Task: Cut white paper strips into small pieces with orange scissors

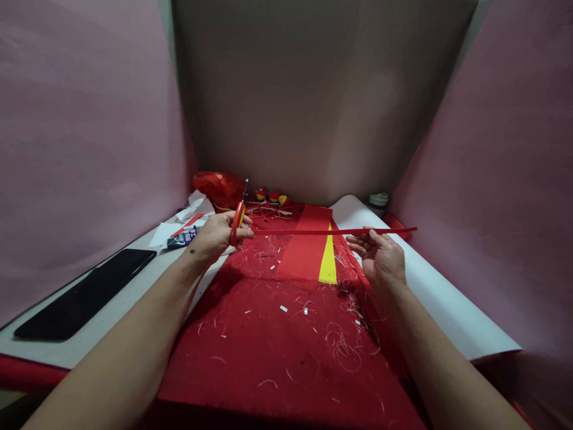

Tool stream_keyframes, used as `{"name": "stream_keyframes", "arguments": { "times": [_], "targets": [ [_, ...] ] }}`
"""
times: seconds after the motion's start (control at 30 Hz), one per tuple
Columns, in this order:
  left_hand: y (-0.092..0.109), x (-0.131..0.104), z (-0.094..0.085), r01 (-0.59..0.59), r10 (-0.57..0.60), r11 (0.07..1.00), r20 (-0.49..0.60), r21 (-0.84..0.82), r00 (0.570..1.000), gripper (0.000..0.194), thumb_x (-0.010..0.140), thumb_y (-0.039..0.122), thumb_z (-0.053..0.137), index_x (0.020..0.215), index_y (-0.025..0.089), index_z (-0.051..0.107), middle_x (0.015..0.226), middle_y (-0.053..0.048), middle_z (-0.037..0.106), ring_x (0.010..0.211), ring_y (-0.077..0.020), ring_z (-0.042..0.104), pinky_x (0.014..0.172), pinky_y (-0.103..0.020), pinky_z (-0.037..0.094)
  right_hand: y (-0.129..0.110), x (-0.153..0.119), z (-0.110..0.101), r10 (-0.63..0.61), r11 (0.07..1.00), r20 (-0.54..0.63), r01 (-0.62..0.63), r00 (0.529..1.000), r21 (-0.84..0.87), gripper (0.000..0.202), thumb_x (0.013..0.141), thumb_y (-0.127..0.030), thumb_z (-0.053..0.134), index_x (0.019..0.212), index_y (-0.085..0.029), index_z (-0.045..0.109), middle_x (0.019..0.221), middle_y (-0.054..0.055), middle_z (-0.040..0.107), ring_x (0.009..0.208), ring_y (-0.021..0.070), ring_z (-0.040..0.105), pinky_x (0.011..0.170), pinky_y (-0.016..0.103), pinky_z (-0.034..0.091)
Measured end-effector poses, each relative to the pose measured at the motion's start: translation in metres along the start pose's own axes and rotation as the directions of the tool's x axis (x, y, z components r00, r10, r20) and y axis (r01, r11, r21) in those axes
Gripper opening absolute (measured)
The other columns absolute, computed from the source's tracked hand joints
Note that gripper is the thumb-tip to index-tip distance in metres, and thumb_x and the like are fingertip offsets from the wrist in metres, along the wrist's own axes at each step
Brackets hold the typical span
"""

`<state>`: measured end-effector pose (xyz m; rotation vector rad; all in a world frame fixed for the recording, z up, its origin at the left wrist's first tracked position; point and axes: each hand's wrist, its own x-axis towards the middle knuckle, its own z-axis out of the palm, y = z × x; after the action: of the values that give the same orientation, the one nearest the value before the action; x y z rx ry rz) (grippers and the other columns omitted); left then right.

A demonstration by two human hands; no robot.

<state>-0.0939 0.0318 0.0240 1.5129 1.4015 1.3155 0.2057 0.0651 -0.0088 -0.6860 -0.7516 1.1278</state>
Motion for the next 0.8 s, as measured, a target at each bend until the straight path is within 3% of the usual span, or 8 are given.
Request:
{"name": "stream_keyframes", "arguments": {
  "times": [0.8],
  "targets": [
    [0.0014,-0.0019,0.0073,-0.013,0.010,0.999,-0.049,-0.051,0.999,0.030,0.058,0.025,0.071,0.079,0.013,0.054,0.050,0.007,0.053,0.041,-0.0059,0.046,0.043,-0.020,0.035,-0.0036,-0.0014,0.0028,-0.016,1.000,-0.015,0.016,1.000,0.020,0.011,0.071,-0.016,0.059,0.070,-0.015,0.048,0.052,-0.001,0.059,0.053,0.0183,0.066,0.044,0.025,0.051]
  ]
}}
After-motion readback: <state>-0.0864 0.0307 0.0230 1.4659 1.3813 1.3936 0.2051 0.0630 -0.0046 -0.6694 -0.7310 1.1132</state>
